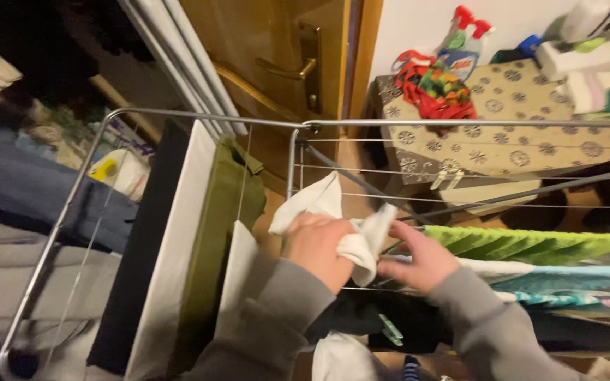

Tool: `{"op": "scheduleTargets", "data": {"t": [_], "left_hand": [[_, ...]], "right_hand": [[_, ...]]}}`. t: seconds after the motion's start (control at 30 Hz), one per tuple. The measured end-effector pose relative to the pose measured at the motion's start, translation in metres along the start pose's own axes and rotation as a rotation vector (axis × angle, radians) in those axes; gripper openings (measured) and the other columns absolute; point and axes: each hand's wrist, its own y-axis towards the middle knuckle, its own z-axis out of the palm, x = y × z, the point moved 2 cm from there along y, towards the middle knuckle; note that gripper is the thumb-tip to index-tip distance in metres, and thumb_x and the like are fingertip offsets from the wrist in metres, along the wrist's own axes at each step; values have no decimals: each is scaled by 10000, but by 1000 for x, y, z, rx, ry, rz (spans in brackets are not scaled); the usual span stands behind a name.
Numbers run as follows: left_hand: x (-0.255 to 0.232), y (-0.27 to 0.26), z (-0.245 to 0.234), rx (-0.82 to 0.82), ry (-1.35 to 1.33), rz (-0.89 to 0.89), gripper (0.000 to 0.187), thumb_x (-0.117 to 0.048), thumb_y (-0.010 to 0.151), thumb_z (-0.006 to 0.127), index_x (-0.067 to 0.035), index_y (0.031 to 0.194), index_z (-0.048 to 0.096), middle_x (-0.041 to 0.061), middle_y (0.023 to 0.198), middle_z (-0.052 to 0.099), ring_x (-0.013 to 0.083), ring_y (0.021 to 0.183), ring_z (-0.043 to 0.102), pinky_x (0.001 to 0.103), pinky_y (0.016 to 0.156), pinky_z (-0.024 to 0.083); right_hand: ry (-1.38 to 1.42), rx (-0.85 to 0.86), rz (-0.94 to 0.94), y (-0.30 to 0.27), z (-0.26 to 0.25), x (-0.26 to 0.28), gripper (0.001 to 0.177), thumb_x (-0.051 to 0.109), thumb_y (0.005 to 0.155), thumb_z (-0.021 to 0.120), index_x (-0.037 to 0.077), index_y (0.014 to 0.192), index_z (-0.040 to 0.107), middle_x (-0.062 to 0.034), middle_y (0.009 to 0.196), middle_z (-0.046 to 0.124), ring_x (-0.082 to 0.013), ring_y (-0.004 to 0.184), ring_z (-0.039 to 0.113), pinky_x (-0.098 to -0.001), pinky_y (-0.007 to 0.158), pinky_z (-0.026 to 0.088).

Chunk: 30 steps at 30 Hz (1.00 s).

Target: The person takes towels from a laundry basket and hangs them on a metal drying rack. They unfold each towel and drape it over the horizontal bars, spacing them out to dry.

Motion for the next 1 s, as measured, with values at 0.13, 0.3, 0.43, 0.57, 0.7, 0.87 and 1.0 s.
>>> {"op": "scheduleTargets", "data": {"t": [0.13,0.3,0.43,0.57,0.7,0.87,1.0], "left_hand": [[-41,11,13,165,-123,-115,264,-234,766,610,-211,1017,685,121,938,736,408,852,670,536,743,477],[-76,4,-5,252,-238,-103,712,-468,718,743,-288,1365,504,62,1257,523,388,1073,648,562,823,507],[-58,2,-2,408,-152,86,642,-331,747,621,-275,1379,525,5,1357,631,326,1166,617,534,902,471],[-35,10,23,485,2,9,265,-445,792,588,-337,1012,691,-15,941,722,290,1084,602,457,887,392],[-42,8,12,698,114,-36,431,-564,825,560,-364,1165,733,-61,1347,626,146,1558,194,765,1200,-164],[-1,17,51,308,-201,202,680,-15,750,494,-248,1377,615,-19,1458,609,270,1500,334,586,1234,73],[-19,11,30,121,-391,153,298,-327,819,746,-226,1100,745,88,924,646,284,853,613,390,736,461]], "right_hand": [[486,-55,-508,-84,-41,80,1165,351,700,898,67,1604,219,-143,1686,283,-222,1516,325,-417,1211,292],[481,-304,-381,-84,-50,38,327,43,737,569,99,1018,726,1,902,731,-132,838,641,-311,788,509],[620,-396,-337,-98,-67,24,319,86,786,530,72,1036,728,-23,908,697,-155,839,609,-322,769,465],[928,-496,-275,-101,-65,-4,425,-6,731,486,-4,1110,679,-95,909,693,-189,758,601,-340,637,469],[1135,-518,-381,-113,-66,-7,323,2,825,561,-61,1129,648,-146,943,682,-223,790,625,-341,656,474],[1032,-643,-297,-129,-92,13,450,-43,785,495,-27,1202,664,-168,1123,717,-268,1028,672,-388,877,528],[617,-834,-155,-127,-113,-8,407,-64,845,445,10,1178,666,-129,1084,690,-259,1030,622,-412,884,516]]}}
